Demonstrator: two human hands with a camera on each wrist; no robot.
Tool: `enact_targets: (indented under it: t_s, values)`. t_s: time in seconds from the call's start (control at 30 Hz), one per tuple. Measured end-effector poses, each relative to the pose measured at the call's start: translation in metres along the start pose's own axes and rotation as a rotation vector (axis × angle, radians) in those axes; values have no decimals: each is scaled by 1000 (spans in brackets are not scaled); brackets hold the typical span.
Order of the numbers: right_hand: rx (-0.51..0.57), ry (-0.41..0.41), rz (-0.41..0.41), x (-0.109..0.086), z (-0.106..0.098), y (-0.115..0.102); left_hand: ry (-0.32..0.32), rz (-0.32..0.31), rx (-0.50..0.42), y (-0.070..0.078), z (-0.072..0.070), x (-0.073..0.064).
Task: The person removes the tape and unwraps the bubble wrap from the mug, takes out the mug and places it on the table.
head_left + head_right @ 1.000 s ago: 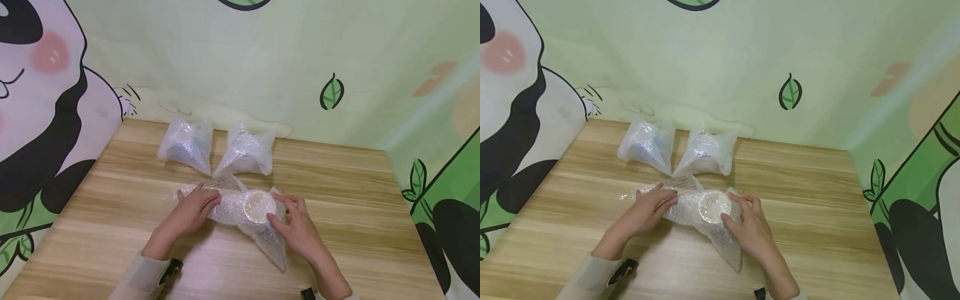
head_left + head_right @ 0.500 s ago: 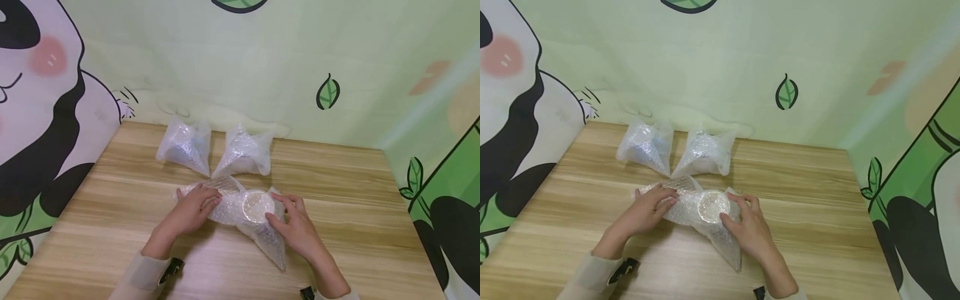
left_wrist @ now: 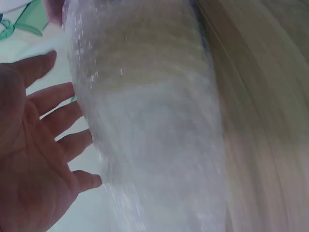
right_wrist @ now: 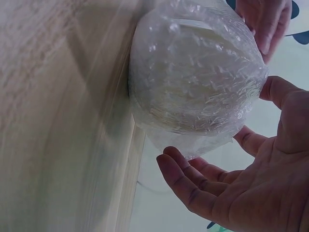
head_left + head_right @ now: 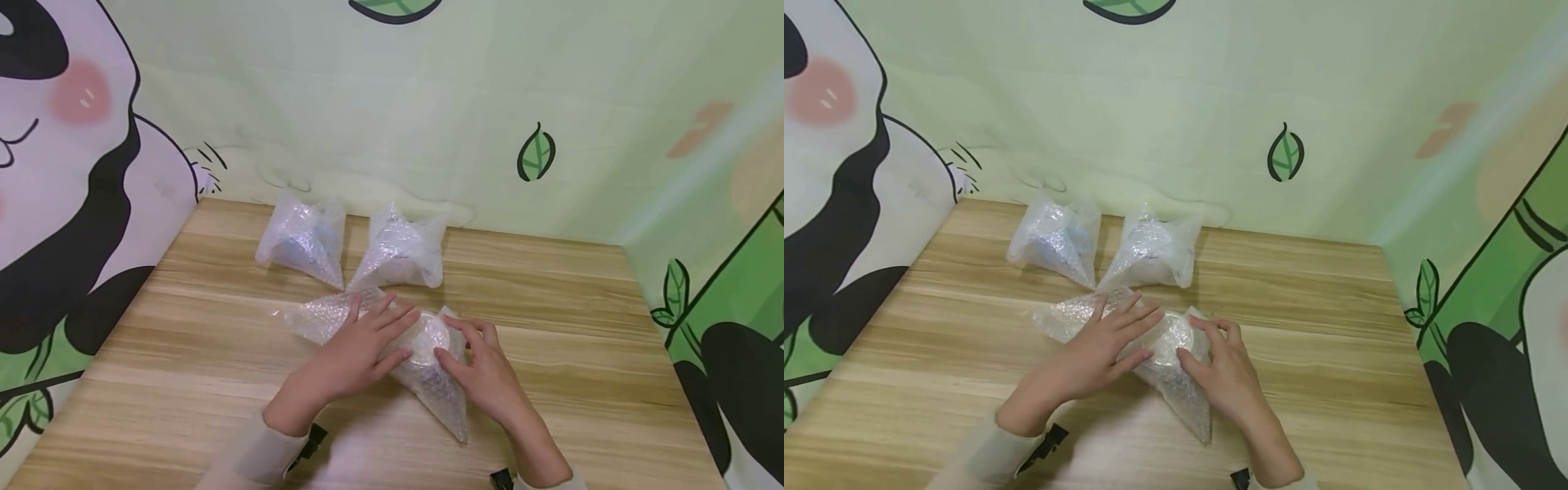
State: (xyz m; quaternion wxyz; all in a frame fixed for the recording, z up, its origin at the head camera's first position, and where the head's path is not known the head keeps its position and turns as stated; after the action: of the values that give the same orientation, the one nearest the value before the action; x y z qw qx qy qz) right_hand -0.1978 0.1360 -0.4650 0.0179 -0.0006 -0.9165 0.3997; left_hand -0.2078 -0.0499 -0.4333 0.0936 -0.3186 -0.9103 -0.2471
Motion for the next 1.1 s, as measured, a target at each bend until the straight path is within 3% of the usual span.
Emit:
enact_targets:
  t_s: [0.1,0.2,0.57,0.8,1.1]
  values:
    - [7,-2,4,0,0,1,-79,24,27,9,9,5]
    - [19,0,9,0,0,2,-115,19,44,10,14,10]
    - [-8,24,-1,2,-3,3,-153,-41,55,4,16,26]
    - [-33,3,-28,0,-3,2,-154,-101,30,3,13,27]
    - [-60,-36,-53,-5,-3,-3,-161,-71,70,9,12,26]
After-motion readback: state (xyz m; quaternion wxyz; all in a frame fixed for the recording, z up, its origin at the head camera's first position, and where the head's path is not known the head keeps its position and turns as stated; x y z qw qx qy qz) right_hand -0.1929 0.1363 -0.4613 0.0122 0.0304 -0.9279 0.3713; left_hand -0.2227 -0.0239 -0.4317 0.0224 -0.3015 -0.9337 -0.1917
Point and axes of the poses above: each hand's wrist, its own x-axis towards the middle knuckle, its own z-axis out of the palm, y = z × x, the point moved 8 cm from there along x, towards the middle knuckle, and after that the axes turned 11 degrees about y, right-handed, at the moved point
